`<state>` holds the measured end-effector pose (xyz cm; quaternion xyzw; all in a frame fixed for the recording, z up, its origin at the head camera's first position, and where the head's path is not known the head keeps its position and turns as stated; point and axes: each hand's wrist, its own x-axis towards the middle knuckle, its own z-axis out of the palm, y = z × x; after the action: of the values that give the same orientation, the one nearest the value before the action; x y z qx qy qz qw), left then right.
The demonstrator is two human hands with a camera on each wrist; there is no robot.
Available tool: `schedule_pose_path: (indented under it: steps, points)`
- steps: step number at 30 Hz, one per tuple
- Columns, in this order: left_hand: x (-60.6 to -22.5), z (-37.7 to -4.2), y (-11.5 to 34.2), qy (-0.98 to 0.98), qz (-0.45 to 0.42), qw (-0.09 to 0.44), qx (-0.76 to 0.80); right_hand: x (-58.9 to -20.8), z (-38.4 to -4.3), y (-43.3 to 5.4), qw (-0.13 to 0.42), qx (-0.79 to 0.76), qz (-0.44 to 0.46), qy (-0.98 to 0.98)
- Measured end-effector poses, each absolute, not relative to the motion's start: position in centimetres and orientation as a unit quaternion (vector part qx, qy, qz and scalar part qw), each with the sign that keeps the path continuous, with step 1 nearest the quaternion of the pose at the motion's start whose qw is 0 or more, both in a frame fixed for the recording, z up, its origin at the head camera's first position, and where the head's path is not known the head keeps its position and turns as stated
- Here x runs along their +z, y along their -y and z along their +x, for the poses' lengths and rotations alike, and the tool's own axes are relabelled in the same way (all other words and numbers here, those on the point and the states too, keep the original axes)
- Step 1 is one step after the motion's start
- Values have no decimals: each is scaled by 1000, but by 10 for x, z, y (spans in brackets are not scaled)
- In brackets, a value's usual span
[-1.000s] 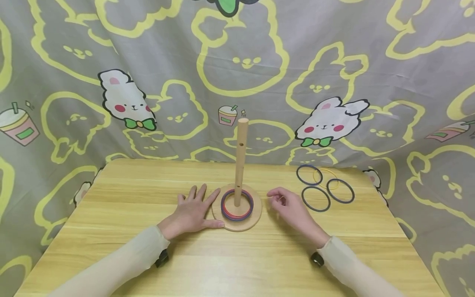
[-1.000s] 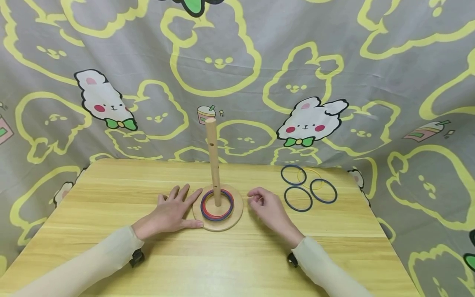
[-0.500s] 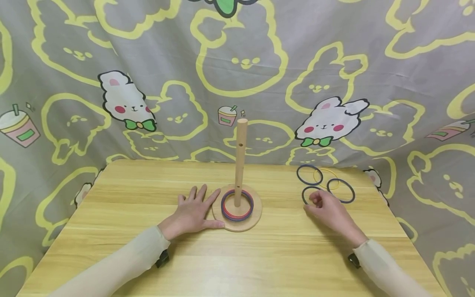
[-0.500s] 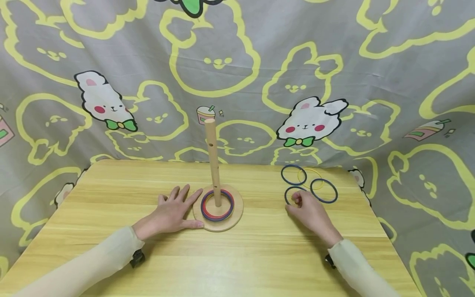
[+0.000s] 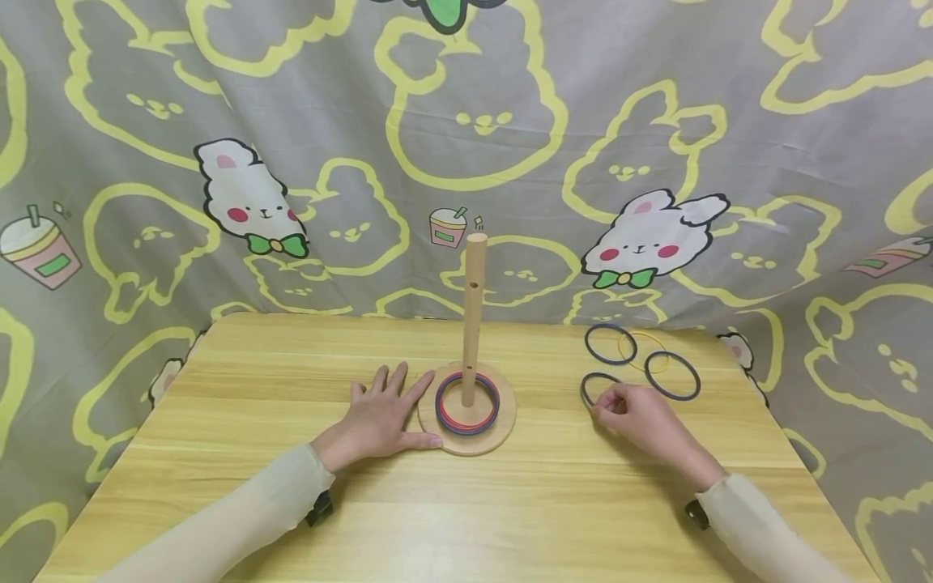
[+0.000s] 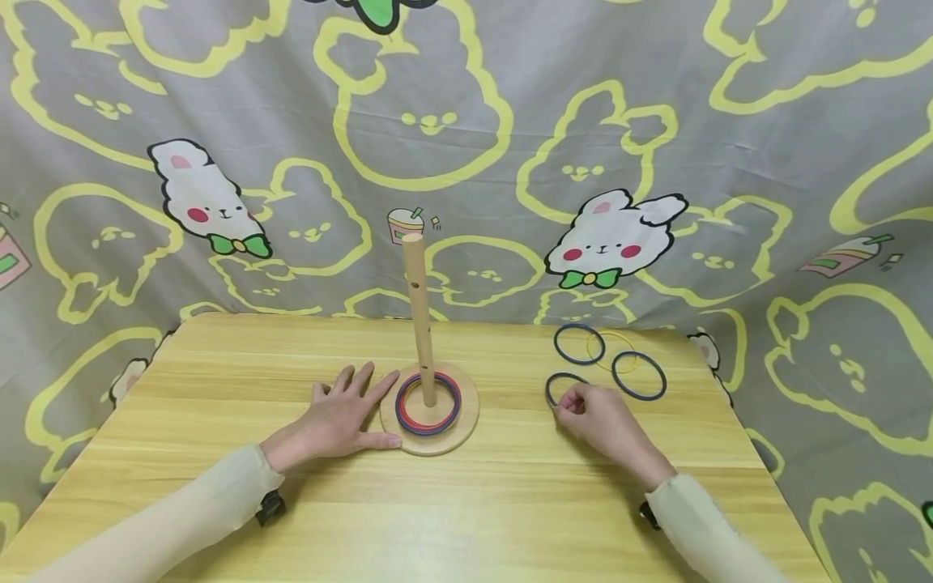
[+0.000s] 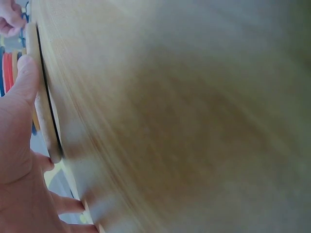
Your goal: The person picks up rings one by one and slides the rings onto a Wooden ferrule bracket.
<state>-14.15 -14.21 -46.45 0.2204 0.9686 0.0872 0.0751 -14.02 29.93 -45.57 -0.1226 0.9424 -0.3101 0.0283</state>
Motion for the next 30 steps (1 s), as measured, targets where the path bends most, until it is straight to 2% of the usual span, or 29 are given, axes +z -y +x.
schedule_pose_path:
  steps: [7,16,22,30]
  points:
    - [-465,-142,143,-968,221,73,91,-439,-126,-272,5,-359,-176,-916]
    - [-466,-142,143,-968,225,69,93,-405,-106,-245,46,-449,-199,-870]
    - [-467,-142,144,-967,225,68,96,-383,-97,-225,-9,-418,-280,-864]
    - [-487,-147,148,-965,235,46,104,-360,-97,-203,-109,-430,-331,-833]
